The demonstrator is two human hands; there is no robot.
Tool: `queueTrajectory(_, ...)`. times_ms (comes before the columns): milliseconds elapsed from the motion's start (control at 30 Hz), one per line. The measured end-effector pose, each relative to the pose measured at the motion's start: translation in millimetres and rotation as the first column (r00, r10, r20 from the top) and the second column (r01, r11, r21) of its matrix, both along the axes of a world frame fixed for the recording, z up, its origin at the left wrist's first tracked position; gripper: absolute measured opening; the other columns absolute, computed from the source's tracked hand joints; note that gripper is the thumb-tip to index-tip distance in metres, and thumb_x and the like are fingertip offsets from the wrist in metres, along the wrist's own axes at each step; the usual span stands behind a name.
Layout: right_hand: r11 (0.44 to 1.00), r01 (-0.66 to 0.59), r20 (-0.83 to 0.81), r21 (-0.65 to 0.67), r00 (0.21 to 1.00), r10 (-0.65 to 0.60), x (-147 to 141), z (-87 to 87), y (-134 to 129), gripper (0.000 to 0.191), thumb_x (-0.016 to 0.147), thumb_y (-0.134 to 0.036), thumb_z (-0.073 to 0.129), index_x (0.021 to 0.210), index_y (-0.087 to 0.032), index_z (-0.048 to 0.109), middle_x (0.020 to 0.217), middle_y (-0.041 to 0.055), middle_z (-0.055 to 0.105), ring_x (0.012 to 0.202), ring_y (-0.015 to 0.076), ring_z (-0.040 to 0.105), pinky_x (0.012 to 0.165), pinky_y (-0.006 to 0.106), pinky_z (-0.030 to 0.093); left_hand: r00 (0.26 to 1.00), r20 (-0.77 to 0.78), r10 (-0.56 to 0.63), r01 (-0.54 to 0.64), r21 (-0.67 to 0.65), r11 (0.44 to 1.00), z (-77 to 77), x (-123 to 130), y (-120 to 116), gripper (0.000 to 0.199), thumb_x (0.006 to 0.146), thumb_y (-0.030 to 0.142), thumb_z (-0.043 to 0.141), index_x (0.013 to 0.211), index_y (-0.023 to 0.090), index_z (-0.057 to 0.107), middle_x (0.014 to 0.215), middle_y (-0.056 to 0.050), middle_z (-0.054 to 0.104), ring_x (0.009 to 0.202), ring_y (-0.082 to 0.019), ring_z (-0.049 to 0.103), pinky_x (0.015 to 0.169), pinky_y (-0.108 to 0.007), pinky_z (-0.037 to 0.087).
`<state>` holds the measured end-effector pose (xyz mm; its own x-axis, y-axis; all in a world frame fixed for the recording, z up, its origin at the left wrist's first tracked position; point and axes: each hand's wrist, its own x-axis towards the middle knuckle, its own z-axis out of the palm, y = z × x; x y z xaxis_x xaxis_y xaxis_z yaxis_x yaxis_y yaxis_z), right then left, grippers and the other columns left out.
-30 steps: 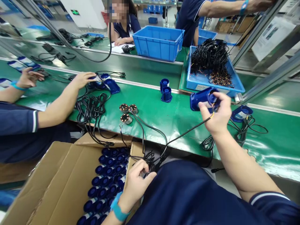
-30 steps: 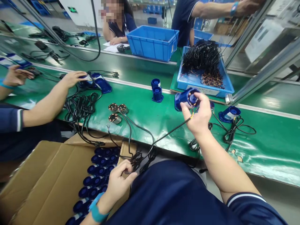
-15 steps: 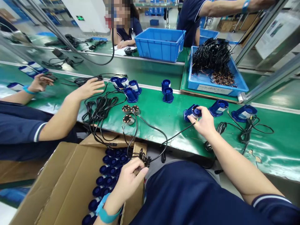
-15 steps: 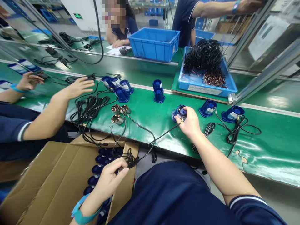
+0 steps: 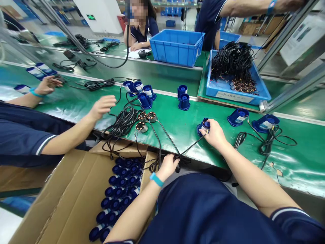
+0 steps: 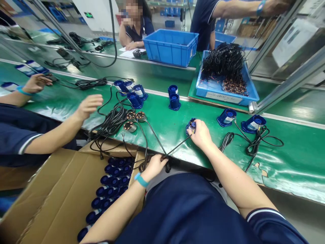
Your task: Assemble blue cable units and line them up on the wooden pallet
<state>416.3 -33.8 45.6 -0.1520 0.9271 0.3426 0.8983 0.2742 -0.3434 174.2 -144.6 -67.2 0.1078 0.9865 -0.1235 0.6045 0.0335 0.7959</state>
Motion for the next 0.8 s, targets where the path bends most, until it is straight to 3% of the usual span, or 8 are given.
queueTrajectory(133, 1.0, 0.017, -0.043, -0.014, 0.999, -0.017, 1, 1.8, -6, 0.044, 0.079, -0.039, 0.071, 0.115, -0.019, 0.055, 0.109, 0.0143, 0.064, 0.102, 0.0318, 0.061, 0.09, 0.046, 0.052, 1.0, 0.009, -0.01, 0.01, 0.007, 1.0, 3.2, 2, 5, 0.023, 0.09, 0.007, 0.05, 0.093, 0.012, 0.073, 0.095, -0.015, 0.075, 0.094, -0.025, 0.071, 0.086, -0.033, 0.054)
queueTrajectory(300, 0.998, 0.061, -0.12, -0.013, 0.991, -0.062, 9, 4.2, -11, 0.046, 0.078, -0.038, 0.075, 0.115, -0.019, 0.056, 0.109, 0.0131, 0.065, 0.102, 0.0307, 0.062, 0.091, 0.046, 0.052, 0.996, 0.002, 0.094, -0.091, 0.269, 0.959, 35.6, -27, -36, 0.03, 0.102, 0.025, 0.04, 0.1, 0.015, 0.068, 0.089, -0.01, 0.074, 0.081, -0.022, 0.07, 0.076, -0.031, 0.053)
queueTrajectory(367, 0.998, 0.059, -0.125, -0.018, 0.99, -0.061, 10, 5.1, -10, 0.046, 0.078, -0.036, 0.076, 0.115, -0.018, 0.056, 0.109, 0.0127, 0.066, 0.102, 0.0301, 0.062, 0.092, 0.046, 0.052, 0.994, -0.011, 0.112, -0.097, 0.418, 0.903, 49.5, -34, -45, 0.032, 0.104, 0.027, 0.038, 0.095, 0.016, 0.067, 0.083, -0.008, 0.072, 0.075, -0.02, 0.069, 0.072, -0.03, 0.052)
queueTrajectory(467, 0.998, 0.046, -0.099, -0.033, 0.994, -0.049, 11, 4.6, -8, 0.047, 0.078, -0.035, 0.077, 0.116, -0.018, 0.056, 0.111, 0.0125, 0.065, 0.102, 0.0295, 0.062, 0.091, 0.045, 0.052, 0.989, -0.046, 0.142, -0.079, 0.64, 0.764, 71.2, -36, -43, 0.031, 0.103, 0.023, 0.037, 0.1, 0.015, 0.067, 0.084, -0.009, 0.072, 0.079, -0.019, 0.069, 0.076, -0.029, 0.052)
queueTrajectory(533, 0.999, 0.026, -0.066, -0.03, 0.997, -0.027, 11, 3.9, -6, 0.047, 0.079, -0.036, 0.076, 0.118, -0.018, 0.056, 0.111, 0.013, 0.065, 0.103, 0.0298, 0.062, 0.091, 0.045, 0.052, 0.979, -0.134, 0.152, -0.014, 0.702, 0.712, 92.0, -36, -34, 0.033, 0.103, 0.021, 0.035, 0.106, 0.015, 0.067, 0.085, -0.009, 0.072, 0.081, -0.02, 0.069, 0.077, -0.03, 0.051)
queueTrajectory(667, 0.999, 0.024, 0.001, -0.033, 1.0, -0.024, 13, 5.6, -2, 0.049, 0.081, -0.041, 0.077, 0.119, -0.018, 0.056, 0.109, 0.0134, 0.065, 0.102, 0.031, 0.062, 0.09, 0.045, 0.052, 0.863, -0.485, 0.143, 0.179, 0.558, 0.81, 156.3, -43, -2, 0.037, 0.102, 0.025, 0.034, 0.11, 0.017, 0.069, 0.079, -0.009, 0.068, 0.07, -0.022, 0.065, 0.065, -0.032, 0.046)
queueTrajectory(733, 0.995, 0.074, 0.022, -0.06, 0.997, -0.073, 12, 8.0, 0, 0.05, 0.08, -0.041, 0.077, 0.119, -0.019, 0.057, 0.108, 0.0134, 0.065, 0.101, 0.0316, 0.062, 0.088, 0.044, 0.052, 0.774, -0.611, 0.166, 0.184, 0.468, 0.864, 190.9, -53, 23, 0.036, 0.101, 0.027, 0.037, 0.113, 0.017, 0.069, 0.081, -0.01, 0.068, 0.072, -0.025, 0.064, 0.067, -0.032, 0.046)
queueTrajectory(800, 0.988, 0.133, 0.024, -0.074, 0.991, -0.132, 10, 10.8, 3, 0.048, 0.08, -0.04, 0.076, 0.119, -0.018, 0.057, 0.108, 0.014, 0.066, 0.1, 0.0317, 0.062, 0.087, 0.044, 0.052, 0.739, -0.646, 0.191, 0.157, 0.441, 0.884, 217.0, -64, 54, 0.037, 0.1, 0.028, 0.038, 0.119, 0.018, 0.069, 0.088, -0.011, 0.07, 0.08, -0.027, 0.066, 0.073, -0.033, 0.047)
